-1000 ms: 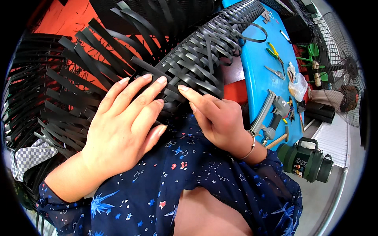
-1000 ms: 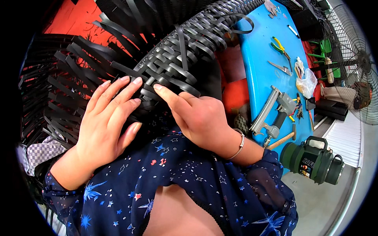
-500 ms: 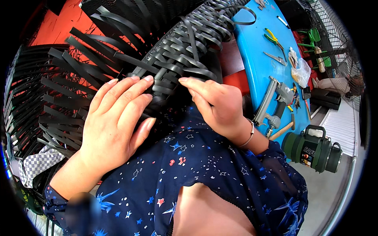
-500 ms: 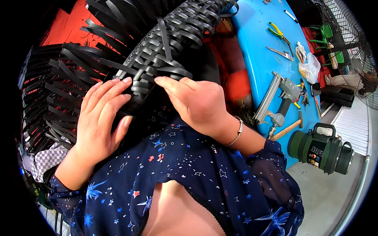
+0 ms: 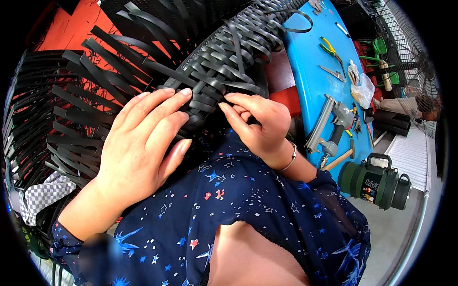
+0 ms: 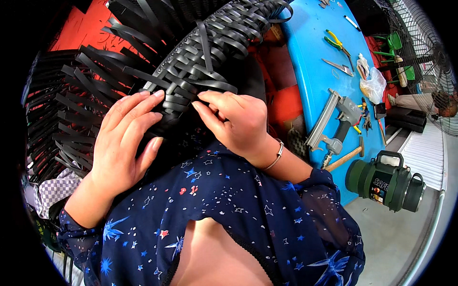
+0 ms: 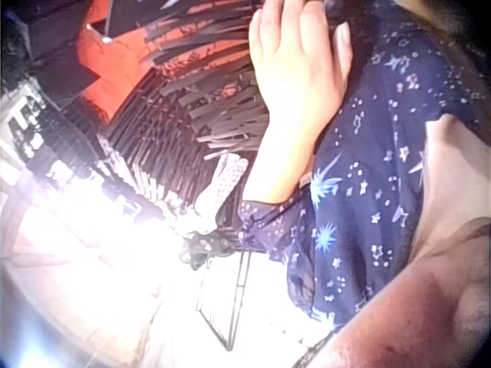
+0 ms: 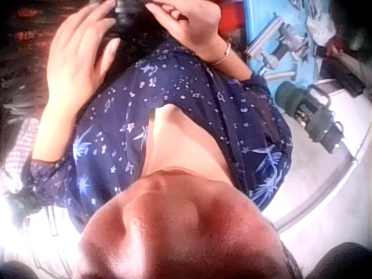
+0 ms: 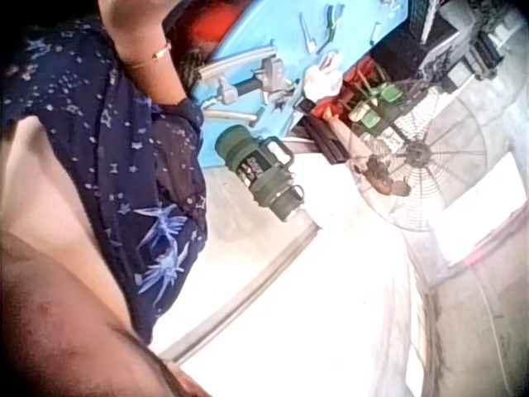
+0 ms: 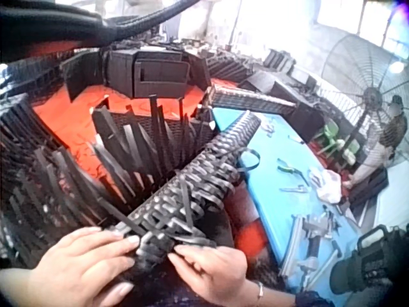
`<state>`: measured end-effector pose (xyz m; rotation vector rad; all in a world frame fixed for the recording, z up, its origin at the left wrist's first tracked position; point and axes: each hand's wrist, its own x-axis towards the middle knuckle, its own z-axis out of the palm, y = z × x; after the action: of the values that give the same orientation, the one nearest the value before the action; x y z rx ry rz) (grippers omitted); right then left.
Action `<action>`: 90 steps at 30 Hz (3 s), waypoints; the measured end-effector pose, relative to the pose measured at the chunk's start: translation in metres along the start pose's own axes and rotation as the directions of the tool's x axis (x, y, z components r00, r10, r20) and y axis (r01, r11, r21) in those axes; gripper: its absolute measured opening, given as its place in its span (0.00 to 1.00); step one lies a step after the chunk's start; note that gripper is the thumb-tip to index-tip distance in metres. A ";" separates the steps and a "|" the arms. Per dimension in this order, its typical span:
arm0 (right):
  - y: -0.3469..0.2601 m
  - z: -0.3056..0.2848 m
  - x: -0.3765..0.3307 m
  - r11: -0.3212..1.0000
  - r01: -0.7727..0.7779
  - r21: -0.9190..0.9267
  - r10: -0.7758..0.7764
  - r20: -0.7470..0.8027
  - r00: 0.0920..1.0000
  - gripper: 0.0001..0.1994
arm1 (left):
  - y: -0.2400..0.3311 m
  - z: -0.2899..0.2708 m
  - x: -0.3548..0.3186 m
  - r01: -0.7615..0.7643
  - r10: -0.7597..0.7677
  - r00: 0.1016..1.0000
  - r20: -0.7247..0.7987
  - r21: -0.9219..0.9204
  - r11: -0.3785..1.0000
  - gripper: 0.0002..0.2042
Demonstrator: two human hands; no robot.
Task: The person weaves black plastic strips into a chair frame using a pneumatic nail gun to secure the weave. They repeatedly thread the strips through the frame and use the nail gun to fasten them in place.
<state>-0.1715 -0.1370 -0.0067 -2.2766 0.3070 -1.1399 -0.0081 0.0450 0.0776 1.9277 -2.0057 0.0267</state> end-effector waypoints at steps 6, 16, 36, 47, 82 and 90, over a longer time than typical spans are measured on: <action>-0.005 0.003 0.004 0.994 -0.105 -0.014 0.106 0.062 0.992 0.09 | -0.001 -0.001 0.001 -0.001 0.001 1.000 -0.006 0.005 1.000 0.16; 0.016 0.019 -0.004 0.994 -0.072 0.083 0.074 -0.026 0.997 0.11 | -0.008 0.023 0.009 -0.004 0.004 1.000 -0.024 0.004 1.000 0.16; -0.004 0.000 -0.012 0.689 -0.528 0.496 0.426 0.313 0.849 0.08 | -0.004 0.014 0.005 0.021 -0.021 1.000 -0.023 0.004 1.000 0.19; -0.015 -0.014 0.009 0.454 -0.743 0.491 0.420 0.618 0.665 0.09 | -0.006 0.014 0.003 0.014 -0.016 0.999 -0.040 -0.055 0.998 0.19; -0.014 -0.006 0.002 0.486 -0.669 0.562 0.437 0.507 0.743 0.16 | 0.005 0.014 0.010 0.073 -0.068 0.995 -0.071 0.070 0.995 0.18; -0.020 -0.003 0.003 0.445 -0.661 0.604 0.459 0.480 0.748 0.16 | 0.005 0.011 0.011 0.088 -0.085 0.995 -0.055 0.057 0.994 0.18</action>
<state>-0.1724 -0.1235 0.0083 -1.3455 0.3738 -0.4494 -0.0152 0.0322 0.0713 2.0273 -1.9068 0.1151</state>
